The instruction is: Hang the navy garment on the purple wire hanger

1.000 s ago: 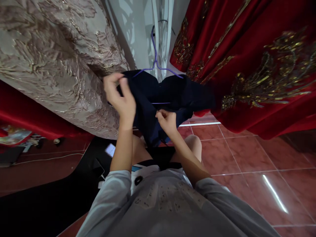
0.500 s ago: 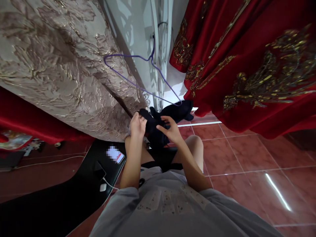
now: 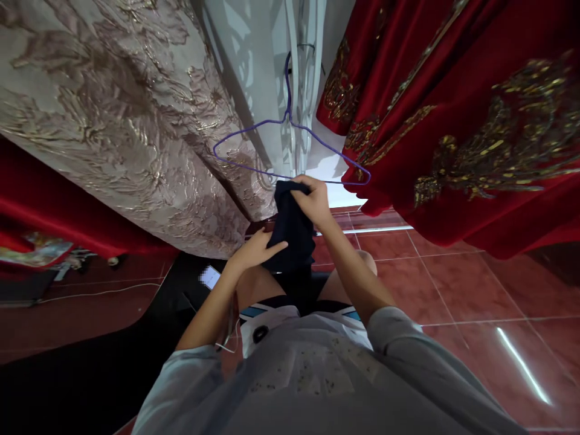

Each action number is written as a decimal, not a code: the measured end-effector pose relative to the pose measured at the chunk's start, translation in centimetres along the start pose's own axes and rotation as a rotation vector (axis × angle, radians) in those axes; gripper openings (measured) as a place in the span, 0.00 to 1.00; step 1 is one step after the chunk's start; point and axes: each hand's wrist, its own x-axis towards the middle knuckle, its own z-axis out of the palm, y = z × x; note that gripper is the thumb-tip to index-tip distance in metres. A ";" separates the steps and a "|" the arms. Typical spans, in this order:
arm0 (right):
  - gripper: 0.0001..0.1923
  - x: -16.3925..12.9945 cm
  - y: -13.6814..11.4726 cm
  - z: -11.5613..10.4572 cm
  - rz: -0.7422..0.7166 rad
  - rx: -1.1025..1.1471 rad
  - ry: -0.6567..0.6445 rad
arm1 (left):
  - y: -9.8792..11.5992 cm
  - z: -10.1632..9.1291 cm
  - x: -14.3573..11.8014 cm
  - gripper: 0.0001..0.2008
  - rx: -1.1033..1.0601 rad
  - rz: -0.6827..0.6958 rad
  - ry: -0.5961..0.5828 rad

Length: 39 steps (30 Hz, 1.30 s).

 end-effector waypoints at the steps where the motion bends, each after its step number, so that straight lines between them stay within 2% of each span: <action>1: 0.13 0.5 0.6 -0.4 0.016 -0.005 0.019 | -0.8 0.0 -0.6 0.22 0.063 -0.017 -0.044; 3: 0.19 1.0 1.7 -1.5 0.036 -0.038 0.000 | -2.4 -0.7 -1.6 0.19 0.173 -0.075 -0.074; 5: 0.15 1.1 2.2 -3.2 0.032 -0.092 -0.009 | -3.8 -2.3 -2.5 0.15 0.262 -0.151 -0.064; 8: 0.07 0.7 1.7 -6.2 0.022 -0.201 0.091 | -4.7 -5.8 -3.4 0.12 0.351 -0.218 0.026; 10: 0.06 0.3 0.9 -7.7 0.021 -0.286 0.126 | -4.0 -8.4 -3.6 0.13 0.398 -0.183 0.182; 14: 0.17 -0.4 -0.6 -9.2 0.056 -0.305 0.163 | -0.9 -12.5 -2.5 0.08 0.442 -0.048 0.593; 15: 0.18 -0.5 -0.8 -9.4 0.065 -0.299 0.183 | -0.1 -13.2 -1.9 0.08 0.435 -0.036 0.647; 17: 0.19 -0.6 -1.1 -9.8 0.066 -0.309 0.222 | 1.0 -14.0 -0.4 0.09 0.411 -0.041 0.639; 19: 0.19 -0.9 -1.4 -10.0 0.058 -0.335 0.238 | 1.8 -14.2 1.1 0.10 0.344 -0.043 0.544; 21: 0.16 -1.4 -1.8 -10.1 0.057 -0.344 0.192 | 2.3 -13.6 2.3 0.09 0.232 0.018 0.515; 24: 0.03 -2.3 -2.6 -10.1 -0.002 -0.333 0.069 | 3.3 -12.1 3.4 0.03 0.100 0.218 0.675; 25: 0.07 -2.5 -2.9 -10.2 -0.040 -0.337 0.073 | 3.7 -11.6 3.6 0.06 0.089 0.269 0.718; 26: 0.16 -2.7 -3.2 -10.5 -0.076 -0.348 0.118 | 4.1 -11.2 3.7 0.09 0.099 0.299 0.742; 28: 0.32 -2.7 -3.9 -11.9 -0.113 -0.368 0.287 | 4.7 -10.7 3.8 0.12 0.166 0.314 0.747; 30: 0.39 -2.2 -4.6 -14.1 -0.098 -0.353 0.408 | 4.9 -10.8 3.8 0.13 0.263 0.312 0.723; 31: 0.36 -1.9 -5.0 -15.4 -0.084 -0.342 0.424 | 4.9 -11.0 3.9 0.14 0.307 0.311 0.717; 32: 0.29 -1.5 -5.5 -16.7 -0.074 -0.339 0.411 | 4.8 -11.3 3.9 0.14 0.339 0.310 0.717; 34: 0.08 -0.7 -6.2 -19.0 -0.041 -0.328 0.322 | 4.6 -11.9 4.1 0.14 0.366 0.304 0.751; 35: 0.04 -0.3 -6.4 -19.7 -0.008 -0.304 0.258 | 4.5 -12.0 4.2 0.13 0.366 0.297 0.791; 37: 0.13 0.7 -6.2 -20.4 0.058 -0.277 0.166 | 4.5 -12.0 4.7 0.12 0.339 0.275 0.885; 39: 0.14 1.7 -5.5 -19.9 0.090 -0.314 0.145 | 5.0 -11.3 5.4 0.12 0.277 0.242 0.894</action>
